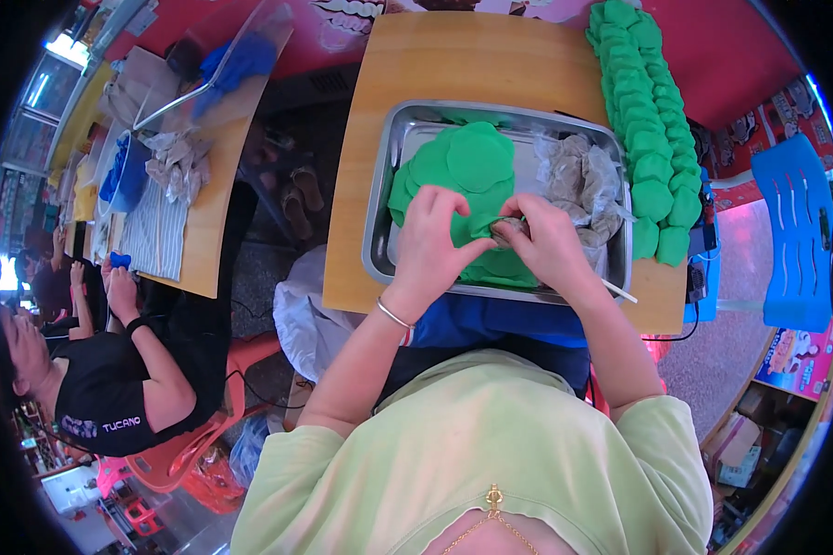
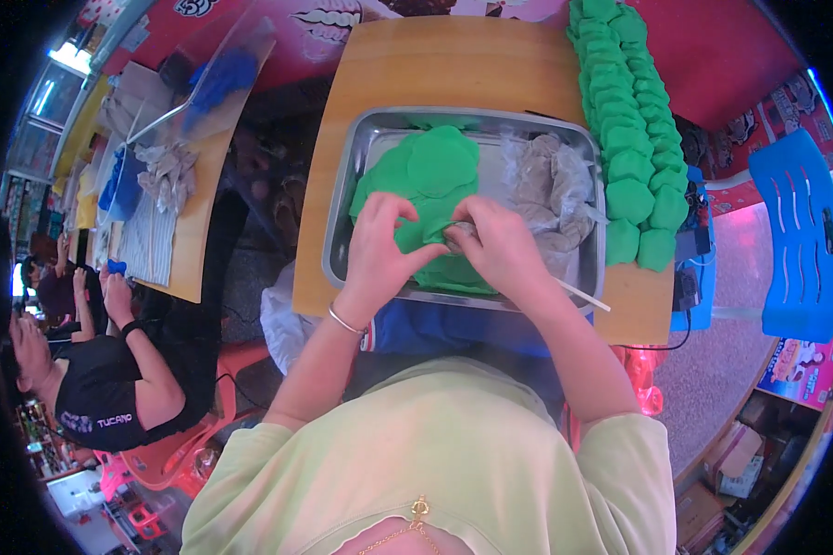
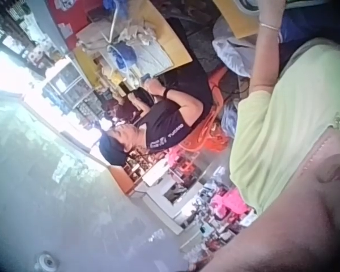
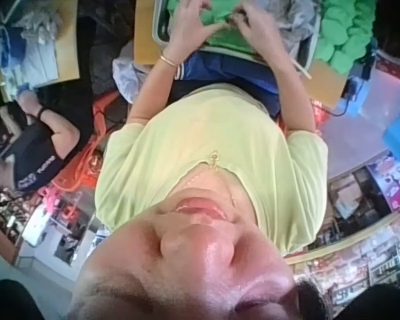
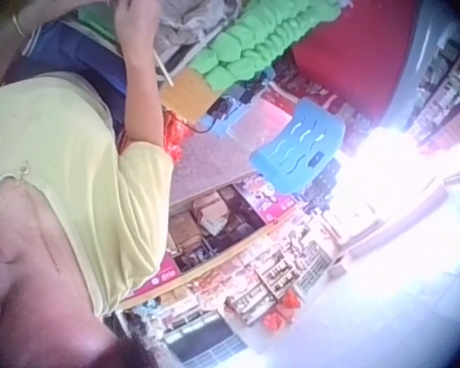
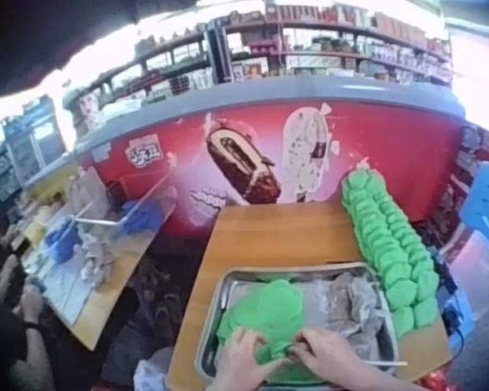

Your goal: Assembling small green fabric decorations by stuffing fabric circles with material and folding them using a bamboo skewer.

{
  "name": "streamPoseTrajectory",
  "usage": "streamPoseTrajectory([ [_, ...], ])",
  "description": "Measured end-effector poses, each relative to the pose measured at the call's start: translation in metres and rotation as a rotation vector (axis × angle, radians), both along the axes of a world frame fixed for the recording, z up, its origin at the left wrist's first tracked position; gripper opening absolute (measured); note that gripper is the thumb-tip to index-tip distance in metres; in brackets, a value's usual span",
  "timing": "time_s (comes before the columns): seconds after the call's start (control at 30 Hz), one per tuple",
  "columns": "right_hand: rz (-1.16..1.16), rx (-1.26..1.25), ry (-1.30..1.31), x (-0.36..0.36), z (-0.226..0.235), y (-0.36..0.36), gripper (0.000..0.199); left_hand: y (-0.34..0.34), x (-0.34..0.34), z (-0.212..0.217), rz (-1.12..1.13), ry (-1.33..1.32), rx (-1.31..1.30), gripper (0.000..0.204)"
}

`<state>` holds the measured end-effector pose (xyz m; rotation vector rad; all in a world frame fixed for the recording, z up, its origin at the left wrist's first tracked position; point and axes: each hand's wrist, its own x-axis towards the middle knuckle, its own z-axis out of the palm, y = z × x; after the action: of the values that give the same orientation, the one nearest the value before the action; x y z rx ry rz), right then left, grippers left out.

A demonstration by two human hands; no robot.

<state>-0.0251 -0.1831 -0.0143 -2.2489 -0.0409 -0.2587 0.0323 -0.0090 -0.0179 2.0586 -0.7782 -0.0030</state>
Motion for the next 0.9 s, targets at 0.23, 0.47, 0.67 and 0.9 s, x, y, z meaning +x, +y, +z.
streamPoseTrajectory([
  [0.23, 0.018, 0.147, 0.186, 0.004, 0.004, -0.001, 0.023, -0.003, -0.001, -0.003, -0.048, -0.335, 0.148, 0.02],
  [0.47, 0.194, 0.082, 0.026, 0.004, -0.001, -0.009, 0.026, -0.001, 0.002, -0.005, -0.116, -0.234, 0.121, 0.017],
  [0.67, 0.108, 0.189, 0.229, 0.007, 0.008, -0.011, 0.023, -0.006, 0.0, -0.007, -0.121, -0.323, 0.19, 0.018],
  [0.9, 0.257, 0.024, 0.064, 0.007, 0.004, -0.013, 0.02, 0.002, 0.01, -0.016, -0.186, -0.04, 0.028, 0.012],
])
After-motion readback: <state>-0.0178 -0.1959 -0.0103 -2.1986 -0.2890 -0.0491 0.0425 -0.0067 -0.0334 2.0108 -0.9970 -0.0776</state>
